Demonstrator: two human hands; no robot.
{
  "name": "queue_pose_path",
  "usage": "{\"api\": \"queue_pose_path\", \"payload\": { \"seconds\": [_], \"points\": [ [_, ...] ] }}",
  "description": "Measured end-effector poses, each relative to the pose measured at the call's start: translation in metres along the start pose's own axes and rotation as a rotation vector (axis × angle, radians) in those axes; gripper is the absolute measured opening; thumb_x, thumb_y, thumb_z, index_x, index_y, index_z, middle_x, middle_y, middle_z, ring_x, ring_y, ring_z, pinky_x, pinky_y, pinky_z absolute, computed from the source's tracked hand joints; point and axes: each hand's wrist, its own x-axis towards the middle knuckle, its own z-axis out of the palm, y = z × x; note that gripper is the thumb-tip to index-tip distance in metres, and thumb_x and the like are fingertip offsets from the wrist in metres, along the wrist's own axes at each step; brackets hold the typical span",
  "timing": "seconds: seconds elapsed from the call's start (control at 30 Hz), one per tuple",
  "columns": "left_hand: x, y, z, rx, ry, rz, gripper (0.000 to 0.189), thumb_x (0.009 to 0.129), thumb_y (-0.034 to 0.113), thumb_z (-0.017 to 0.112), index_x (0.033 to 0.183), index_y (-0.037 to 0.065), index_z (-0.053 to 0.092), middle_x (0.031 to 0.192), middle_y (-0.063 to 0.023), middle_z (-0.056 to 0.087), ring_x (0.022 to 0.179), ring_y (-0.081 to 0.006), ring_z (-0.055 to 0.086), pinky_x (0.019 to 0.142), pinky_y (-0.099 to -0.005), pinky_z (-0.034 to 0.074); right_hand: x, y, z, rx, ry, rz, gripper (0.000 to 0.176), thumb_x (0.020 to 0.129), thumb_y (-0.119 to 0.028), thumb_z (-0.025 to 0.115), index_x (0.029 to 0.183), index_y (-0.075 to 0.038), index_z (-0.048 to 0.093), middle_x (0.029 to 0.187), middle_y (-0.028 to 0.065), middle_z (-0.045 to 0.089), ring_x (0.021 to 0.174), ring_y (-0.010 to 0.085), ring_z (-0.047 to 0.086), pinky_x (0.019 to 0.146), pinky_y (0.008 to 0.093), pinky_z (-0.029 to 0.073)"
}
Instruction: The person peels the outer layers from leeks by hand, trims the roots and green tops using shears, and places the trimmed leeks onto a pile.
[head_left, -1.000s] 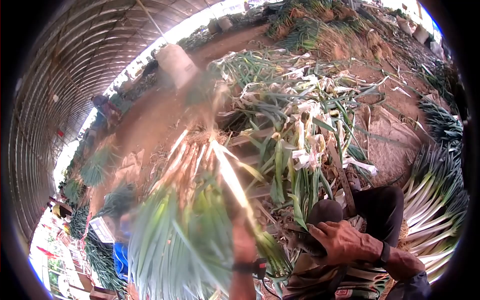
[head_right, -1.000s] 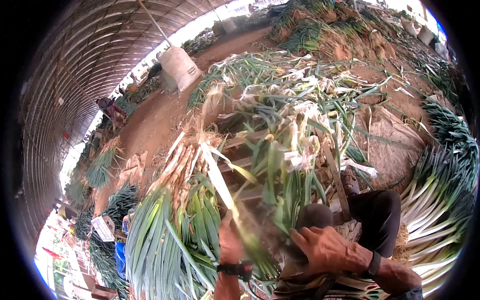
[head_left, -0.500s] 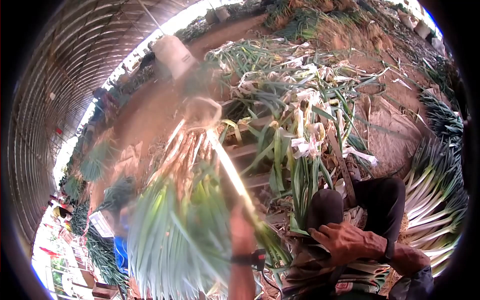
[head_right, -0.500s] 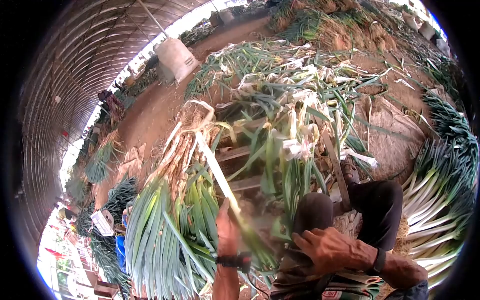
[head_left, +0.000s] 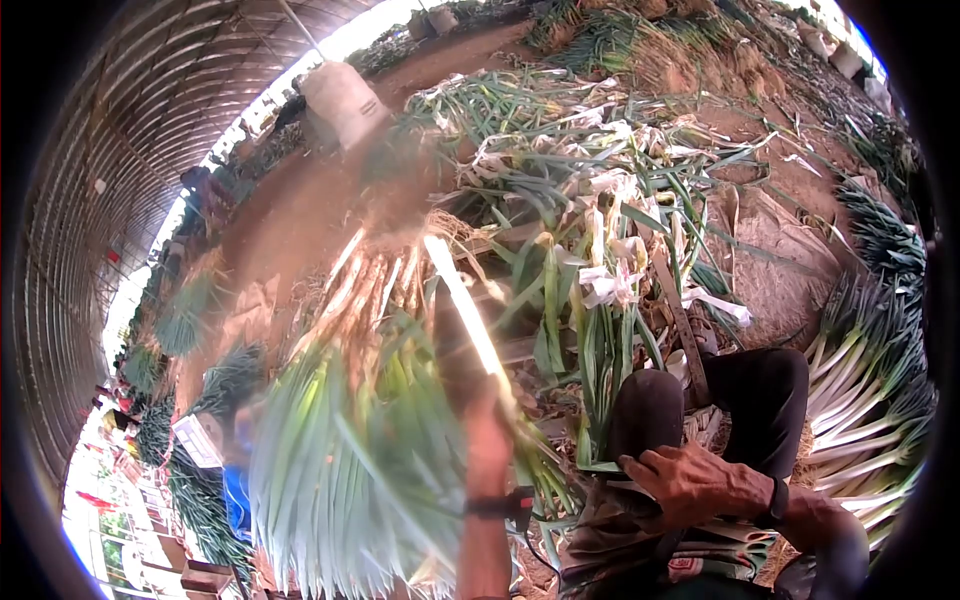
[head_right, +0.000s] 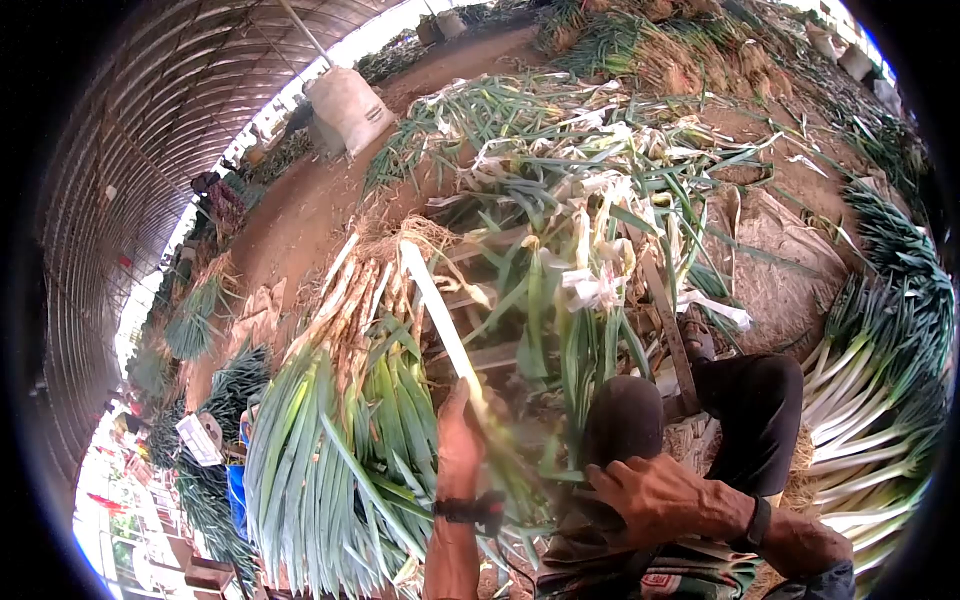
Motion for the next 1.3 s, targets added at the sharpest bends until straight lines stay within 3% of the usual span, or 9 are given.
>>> {"api": "queue_pose_path", "payload": {
  "seconds": [0.3, 0.43, 0.53, 0.73, 0.83, 0.9, 1.13, 1.2, 1.3],
  "points": [
    [-0.003, 0.003, 0.002, 0.069, 0.051, 0.083, 0.040, 0.095, 0.044, 0.064, 0.105, 0.006, 0.061, 0.085, -0.0091, 0.065, 0.074, -0.0240, 0.064, 0.062, -0.0371, 0.052, -0.007, 0.000, 0.011, 0.009, 0.003, 0.003, 0.074, 0.075, -0.038, 0.081, 0.122, 0.012, 0.056, 0.085, 0.0166, 0.061, 0.070, 0.0322, 0.066, 0.055, 0.0416, 0.053],
    [-0.010, 0.010, 0.005, 0.018, 0.173, 0.073, 0.042, 0.092, 0.045, 0.068, 0.105, 0.005, 0.062, 0.086, -0.0093, 0.064, 0.076, -0.0246, 0.065, 0.066, -0.0372, 0.053, -0.008, -0.001, 0.011, 0.032, -0.001, 0.020, 0.070, 0.076, -0.034, 0.079, 0.122, 0.013, 0.055, 0.085, 0.0172, 0.061, 0.071, 0.0326, 0.066, 0.055, 0.0413, 0.053],
    [-0.012, 0.013, 0.006, -0.021, 0.175, 0.068, 0.041, 0.092, 0.042, 0.070, 0.105, 0.005, 0.062, 0.088, -0.0087, 0.063, 0.079, -0.0251, 0.065, 0.069, -0.0375, 0.053, -0.010, 0.005, 0.022, -0.029, -0.052, -0.005, 0.087, 0.077, -0.052, 0.078, 0.130, 0.013, 0.052, 0.087, 0.0156, 0.060, 0.076, 0.0305, 0.065, 0.059, 0.0399, 0.053],
    [-0.006, 0.005, -0.005, -0.032, 0.128, 0.109, 0.039, 0.091, 0.039, 0.072, 0.105, 0.004, 0.062, 0.088, -0.0074, 0.062, 0.079, -0.0247, 0.064, 0.069, -0.0375, 0.052, 0.001, 0.002, 0.023, -0.046, -0.050, -0.017, 0.083, 0.076, -0.045, 0.079, 0.128, 0.014, 0.052, 0.087, 0.0163, 0.060, 0.075, 0.0313, 0.064, 0.059, 0.0409, 0.052],
    [-0.006, 0.004, -0.005, -0.053, 0.141, 0.090, 0.039, 0.090, 0.038, 0.073, 0.106, 0.004, 0.062, 0.088, -0.0072, 0.062, 0.078, -0.0238, 0.064, 0.069, -0.0361, 0.052, 0.008, -0.005, 0.015, -0.001, 0.035, -0.005, 0.063, 0.076, -0.024, 0.073, 0.122, 0.014, 0.052, 0.084, 0.0189, 0.059, 0.072, 0.0355, 0.065, 0.057, 0.0439, 0.053],
    [-0.009, 0.009, -0.003, -0.090, 0.148, 0.013, 0.041, 0.090, 0.039, 0.073, 0.108, 0.004, 0.062, 0.088, -0.0072, 0.062, 0.078, -0.0231, 0.064, 0.069, -0.0347, 0.052, 0.012, -0.004, 0.014, 0.000, 0.050, 0.001, 0.064, 0.076, -0.025, 0.074, 0.122, 0.014, 0.052, 0.084, 0.0191, 0.059, 0.072, 0.0359, 0.065, 0.056, 0.0440, 0.052],
    [-0.003, -0.002, -0.013, -0.093, 0.160, 0.052, 0.040, 0.098, 0.038, 0.062, 0.117, 0.003, 0.061, 0.095, -0.0112, 0.067, 0.081, -0.0226, 0.066, 0.069, -0.0341, 0.054, 0.025, 0.001, 0.015, -0.018, 0.101, -0.004, 0.065, 0.075, -0.028, 0.077, 0.122, 0.011, 0.052, 0.083, 0.0194, 0.058, 0.069, 0.0356, 0.064, 0.054, 0.0451, 0.051],
    [0.006, -0.010, -0.029, -0.122, 0.131, 0.049, 0.039, 0.100, 0.038, 0.059, 0.117, 0.004, 0.062, 0.098, -0.0125, 0.068, 0.083, -0.0232, 0.066, 0.072, -0.0348, 0.054, 0.031, 0.002, 0.017, -0.026, 0.091, 0.027, 0.073, 0.075, -0.035, 0.078, 0.123, 0.013, 0.053, 0.085, 0.0190, 0.059, 0.074, 0.0342, 0.065, 0.060, 0.0421, 0.053],
    [-0.004, -0.011, -0.024, 0.115, 0.124, 0.084, 0.041, 0.101, 0.041, 0.056, 0.116, 0.003, 0.063, 0.101, -0.0129, 0.069, 0.086, -0.0235, 0.067, 0.076, -0.0338, 0.054, 0.042, -0.002, 0.010, 0.002, 0.090, 0.044, 0.076, 0.075, -0.040, 0.078, 0.123, 0.014, 0.054, 0.088, 0.0194, 0.060, 0.078, 0.0340, 0.065, 0.063, 0.0411, 0.053]
  ]
}}
